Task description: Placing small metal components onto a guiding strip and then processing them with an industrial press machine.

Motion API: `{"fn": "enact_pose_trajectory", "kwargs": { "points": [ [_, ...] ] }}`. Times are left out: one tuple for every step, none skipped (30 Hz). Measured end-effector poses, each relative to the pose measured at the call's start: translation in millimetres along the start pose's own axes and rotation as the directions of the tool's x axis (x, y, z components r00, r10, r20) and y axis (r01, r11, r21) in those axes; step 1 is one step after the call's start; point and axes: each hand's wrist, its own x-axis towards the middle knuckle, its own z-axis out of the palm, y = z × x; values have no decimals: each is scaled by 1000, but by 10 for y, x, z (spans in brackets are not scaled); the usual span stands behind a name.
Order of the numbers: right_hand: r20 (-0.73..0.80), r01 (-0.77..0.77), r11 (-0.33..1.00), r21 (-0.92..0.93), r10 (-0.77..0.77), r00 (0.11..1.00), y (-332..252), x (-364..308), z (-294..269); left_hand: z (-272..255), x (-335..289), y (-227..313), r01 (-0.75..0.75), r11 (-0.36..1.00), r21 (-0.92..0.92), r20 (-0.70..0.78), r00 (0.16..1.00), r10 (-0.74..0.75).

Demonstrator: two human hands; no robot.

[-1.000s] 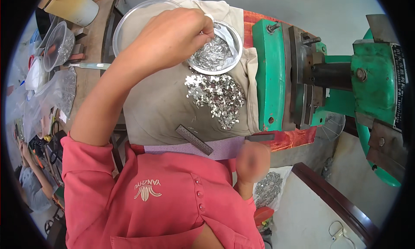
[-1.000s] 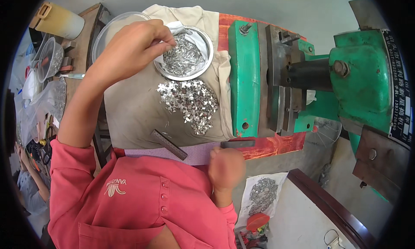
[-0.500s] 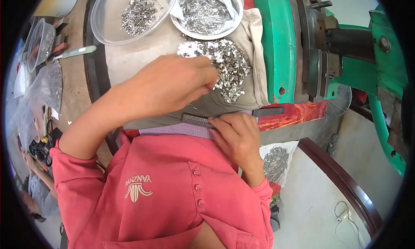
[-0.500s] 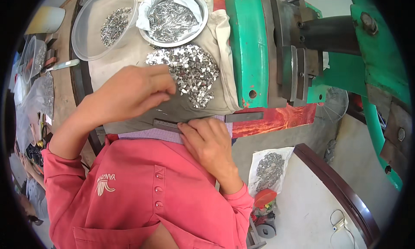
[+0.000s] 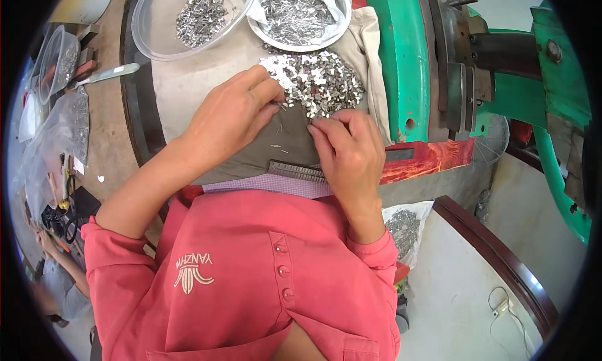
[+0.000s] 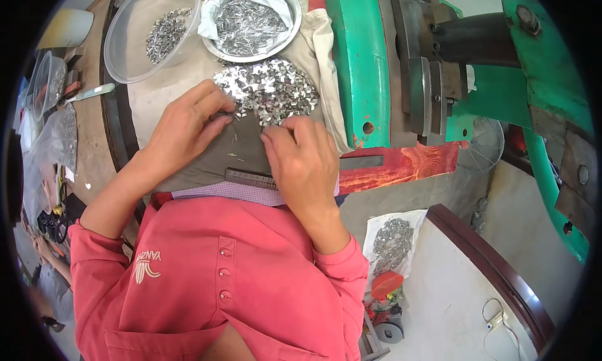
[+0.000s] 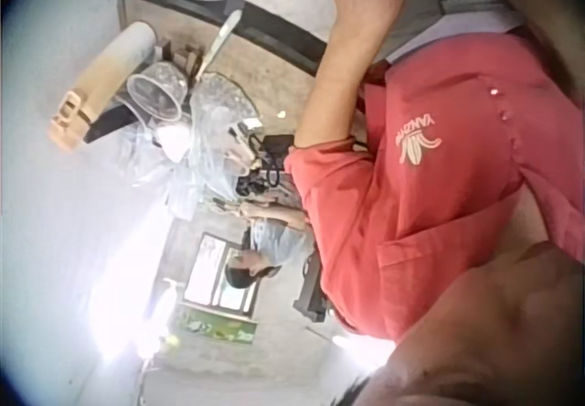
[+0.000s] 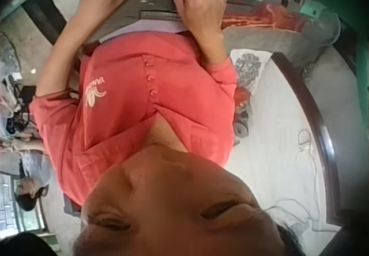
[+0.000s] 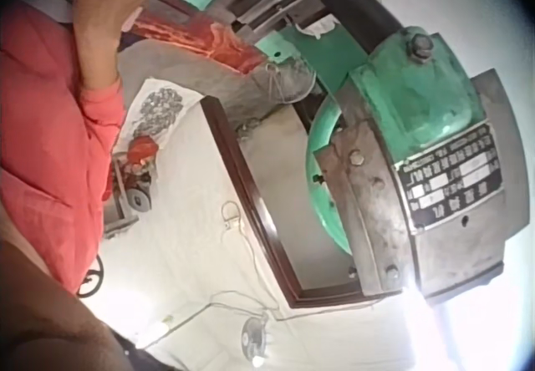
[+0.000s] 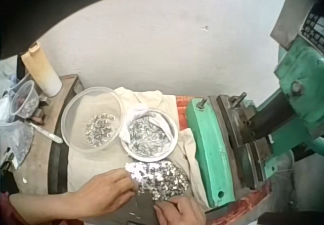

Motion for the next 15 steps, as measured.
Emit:
{"fn": "enact_pose_trajectory", "kwargs": {
  "points": [
    [0, 23, 1000, -3, -23, 1000, -19, 20, 0, -3, -6, -10, 30, 999, -30, 14, 999, -30],
    [0, 46, 999, -7, -46, 999, -31, 32, 8, 0, -18, -11, 31, 999, -30, 15, 999, -31],
    [6, 34, 999, 4, -34, 999, -28, 23, 40, 7, -35, -6, 54, 997, -55, -7, 998, -55],
    [8, 33, 999, 4, -33, 999, -37, 36, 43, 11, -48, -3, 77, 994, -82, -27, 996, -79],
    [-10, 14, 1000, 0, -14, 1000, -49, 55, 39, 15, -59, -15, 77, 994, -83, -26, 997, -79],
    [-27, -4, 1000, -4, 4, 1000, -56, 67, 37, 17, -73, -34, 58, 994, -92, -46, 997, -63],
    [-19, -38, 999, 6, 38, 999, -57, 68, 41, 20, -86, -47, 40, 994, -100, -66, 997, -47],
    [-17, -38, 999, 6, 38, 999, -54, 73, 45, 23, -85, -55, 41, 994, -102, -66, 997, -48],
    [-44, -22, 1000, 9, 23, 999, -48, 78, 49, 27, -79, -61, 17, 997, -79, -79, 997, -23],
    [-70, -7, 1000, 10, 7, 998, -50, 77, 43, 29, -76, -58, -7, 998, -58, -92, 996, 2],
    [-76, 6, 1000, 10, -5, 997, -56, 49, 35, 26, -69, -37, -8, 998, -62, -93, 996, 2],
    [-83, 26, 999, 34, -23, 996, -71, 19, 16, 18, -54, -4, -7, 1000, -31, -83, 997, 4],
    [-83, 46, 997, 66, -41, 996, -81, -14, 5, 27, -51, 14, 5, 1000, 2, -70, 998, -5],
    [-69, 72, 992, 100, -65, 995, -115, -38, -31, 48, -47, 6, 16, 1000, -1, -70, 997, -16],
    [-51, 99, 984, 145, -92, 994, -133, -77, -42, 72, -33, -19, 1, 1000, 26, -83, 997, 1]
  ]
}}
